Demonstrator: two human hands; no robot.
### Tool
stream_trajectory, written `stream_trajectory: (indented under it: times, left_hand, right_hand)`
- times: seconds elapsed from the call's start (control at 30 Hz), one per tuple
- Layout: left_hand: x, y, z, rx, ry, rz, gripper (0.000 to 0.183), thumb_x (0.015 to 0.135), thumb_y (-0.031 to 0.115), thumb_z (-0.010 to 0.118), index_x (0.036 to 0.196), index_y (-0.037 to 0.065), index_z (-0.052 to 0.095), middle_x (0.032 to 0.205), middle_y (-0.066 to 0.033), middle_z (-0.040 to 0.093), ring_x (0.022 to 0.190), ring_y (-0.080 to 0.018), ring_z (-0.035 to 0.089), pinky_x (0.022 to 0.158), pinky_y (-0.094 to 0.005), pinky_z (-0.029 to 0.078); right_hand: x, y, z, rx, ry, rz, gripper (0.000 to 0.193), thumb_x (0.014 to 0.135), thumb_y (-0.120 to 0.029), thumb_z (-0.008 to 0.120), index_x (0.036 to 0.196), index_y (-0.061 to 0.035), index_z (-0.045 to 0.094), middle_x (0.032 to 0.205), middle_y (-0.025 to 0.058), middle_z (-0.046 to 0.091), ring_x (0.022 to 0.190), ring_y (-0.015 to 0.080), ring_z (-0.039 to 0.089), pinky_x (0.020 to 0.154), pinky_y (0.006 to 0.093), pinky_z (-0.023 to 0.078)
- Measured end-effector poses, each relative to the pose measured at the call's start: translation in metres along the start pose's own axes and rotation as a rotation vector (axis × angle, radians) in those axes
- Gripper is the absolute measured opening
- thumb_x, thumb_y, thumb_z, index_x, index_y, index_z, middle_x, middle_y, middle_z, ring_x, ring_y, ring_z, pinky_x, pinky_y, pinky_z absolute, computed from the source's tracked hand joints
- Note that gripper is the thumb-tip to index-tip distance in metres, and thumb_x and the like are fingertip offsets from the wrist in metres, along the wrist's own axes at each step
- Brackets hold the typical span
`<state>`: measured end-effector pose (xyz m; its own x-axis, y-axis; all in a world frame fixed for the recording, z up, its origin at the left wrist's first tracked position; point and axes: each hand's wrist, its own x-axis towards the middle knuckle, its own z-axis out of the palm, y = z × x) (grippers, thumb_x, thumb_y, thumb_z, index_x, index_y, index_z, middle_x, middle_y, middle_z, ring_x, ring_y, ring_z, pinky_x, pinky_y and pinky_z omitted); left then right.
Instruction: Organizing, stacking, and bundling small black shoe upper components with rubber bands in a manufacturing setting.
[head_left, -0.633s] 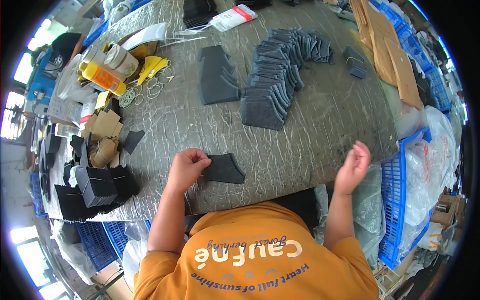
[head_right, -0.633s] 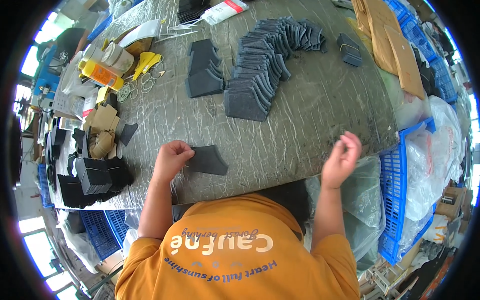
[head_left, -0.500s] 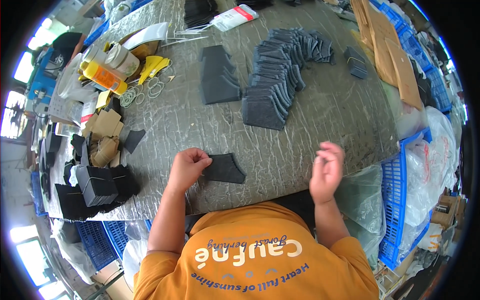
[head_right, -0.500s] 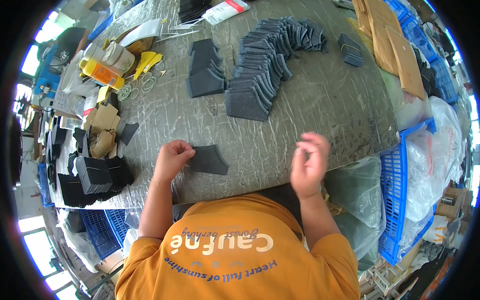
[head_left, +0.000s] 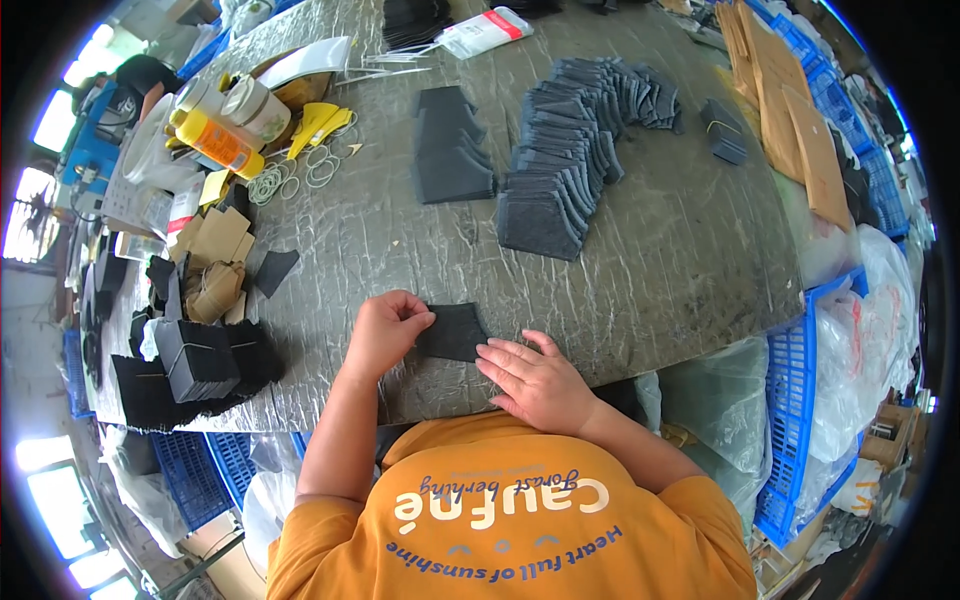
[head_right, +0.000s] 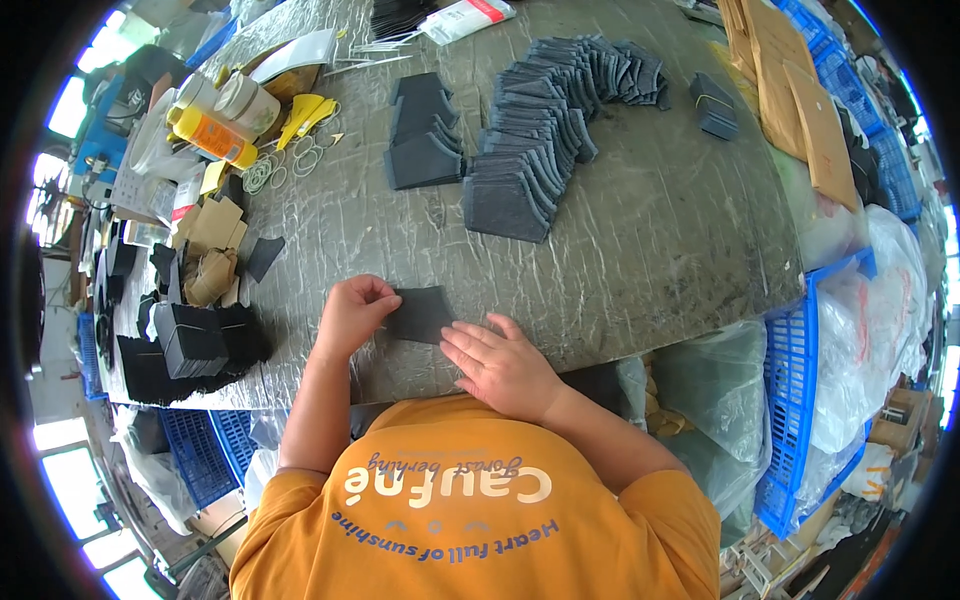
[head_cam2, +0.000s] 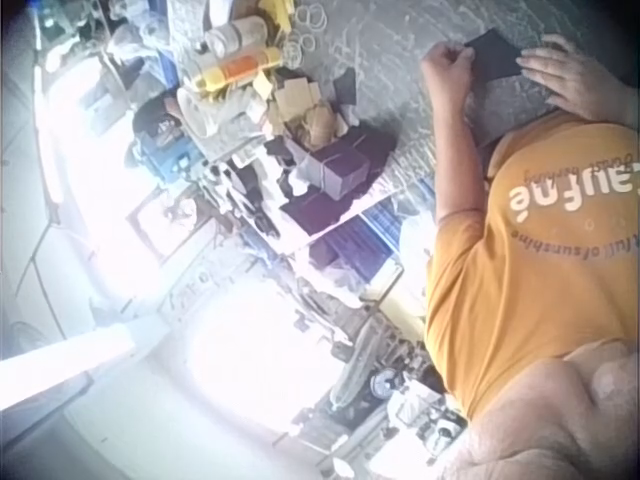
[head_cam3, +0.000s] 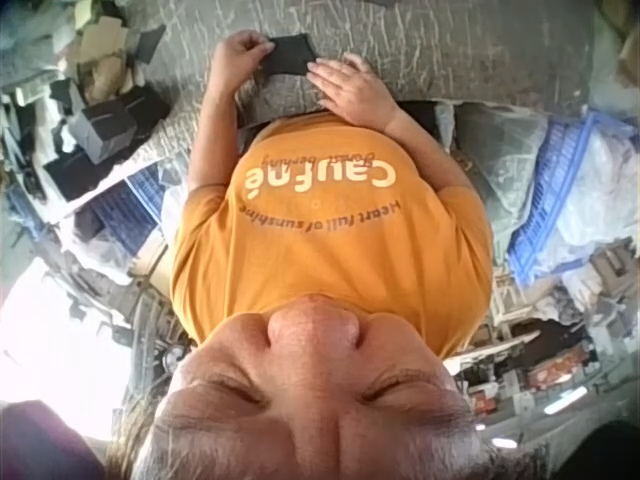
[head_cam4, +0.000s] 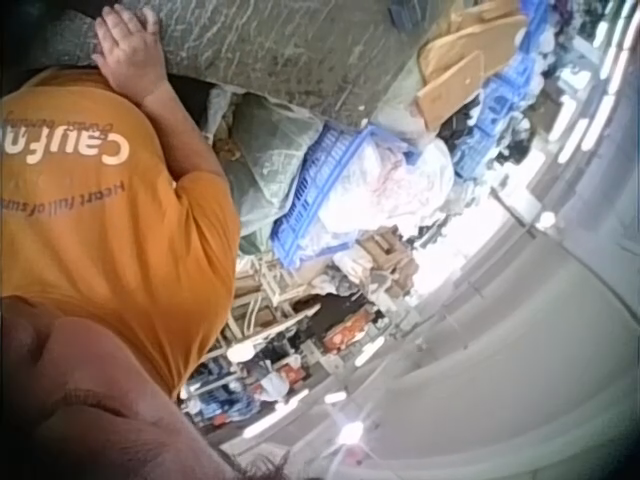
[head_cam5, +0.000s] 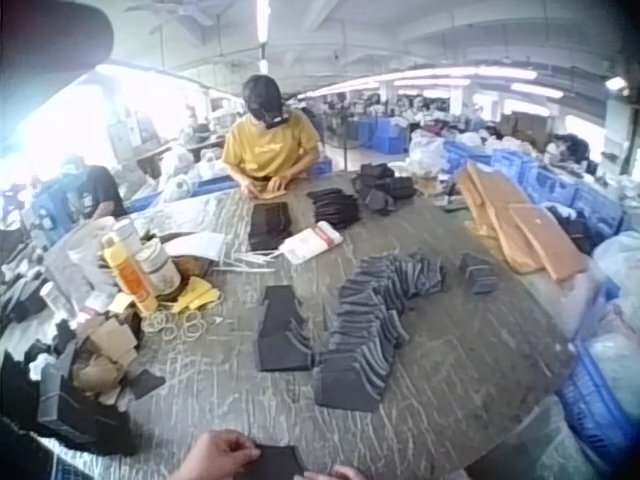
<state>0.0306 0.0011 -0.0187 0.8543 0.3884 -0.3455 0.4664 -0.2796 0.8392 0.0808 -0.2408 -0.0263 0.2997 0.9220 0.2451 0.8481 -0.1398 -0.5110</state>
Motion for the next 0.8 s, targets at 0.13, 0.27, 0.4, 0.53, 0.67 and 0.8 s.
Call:
stream_trajectory:
  times: [0.13, 0.27, 0.4, 0.53, 0.67, 0.8]
  left_hand:
    - [0.001, -0.001, 0.003, 0.026, 0.029, -0.015, 0.011, 0.076, 0.008, 0.069, 0.077, -0.001, 0.063, 0.064, -0.0026, 0.061, 0.056, -0.0077, 0.053, 0.052, -0.0236, 0.043]
    - [0.001, -0.008, 0.010, 0.076, 0.102, 0.082, 0.009, 0.076, 0.007, 0.068, 0.076, 0.000, 0.063, 0.064, -0.0004, 0.060, 0.056, -0.0064, 0.051, 0.051, -0.0226, 0.041]
    - [-0.003, 0.002, 0.012, 0.220, 0.147, 0.163, 0.009, 0.074, 0.007, 0.069, 0.079, 0.000, 0.065, 0.066, -0.0067, 0.063, 0.059, -0.0112, 0.056, 0.056, -0.0257, 0.046]
    - [-0.002, 0.002, 0.013, 0.284, 0.160, 0.189, 0.011, 0.072, 0.008, 0.069, 0.078, 0.000, 0.065, 0.070, -0.0096, 0.063, 0.061, -0.0160, 0.058, 0.059, -0.0281, 0.046]
    - [0.000, 0.004, 0.015, 0.367, 0.196, 0.274, 0.011, 0.071, 0.007, 0.070, 0.077, -0.001, 0.065, 0.073, -0.0089, 0.061, 0.063, -0.0184, 0.058, 0.060, -0.0292, 0.047]
    - [0.005, -0.002, 0.010, 0.349, 0.205, 0.328, 0.010, 0.070, 0.006, 0.070, 0.075, 0.000, 0.065, 0.072, -0.0066, 0.059, 0.064, -0.0183, 0.057, 0.060, -0.0286, 0.046]
  right_hand:
    - [0.000, 0.000, 0.004, -0.064, -0.041, 0.037, 0.048, 0.074, -0.027, 0.068, 0.116, -0.0067, 0.057, 0.125, 0.0048, 0.052, 0.119, 0.0176, 0.046, 0.101, 0.0474, 0.026]
    - [0.003, -0.002, 0.005, -0.094, -0.050, 0.045, 0.051, 0.075, -0.032, 0.067, 0.117, -0.0062, 0.057, 0.124, 0.0045, 0.052, 0.118, 0.0163, 0.046, 0.101, 0.0496, 0.025]
    - [0.004, -0.005, 0.010, -0.116, -0.044, 0.066, 0.053, 0.074, -0.037, 0.067, 0.117, -0.0067, 0.057, 0.125, 0.0039, 0.051, 0.118, 0.0160, 0.045, 0.101, 0.0497, 0.024]
    - [0.010, -0.010, 0.013, -0.170, -0.044, 0.110, 0.059, 0.071, -0.046, 0.066, 0.117, -0.0087, 0.057, 0.115, 0.0023, 0.052, 0.111, 0.0166, 0.046, 0.098, 0.0490, 0.024]
    - [0.013, -0.009, 0.013, -0.171, -0.056, 0.131, 0.060, 0.070, -0.046, 0.067, 0.116, -0.0083, 0.056, 0.110, 0.0037, 0.052, 0.105, 0.0186, 0.048, 0.098, 0.0487, 0.025]
    - [0.022, 0.003, 0.016, -0.066, -0.026, 0.112, 0.058, 0.069, -0.035, 0.073, 0.117, -0.0072, 0.054, 0.108, 0.0066, 0.051, 0.100, 0.0229, 0.049, 0.093, 0.0460, 0.032]
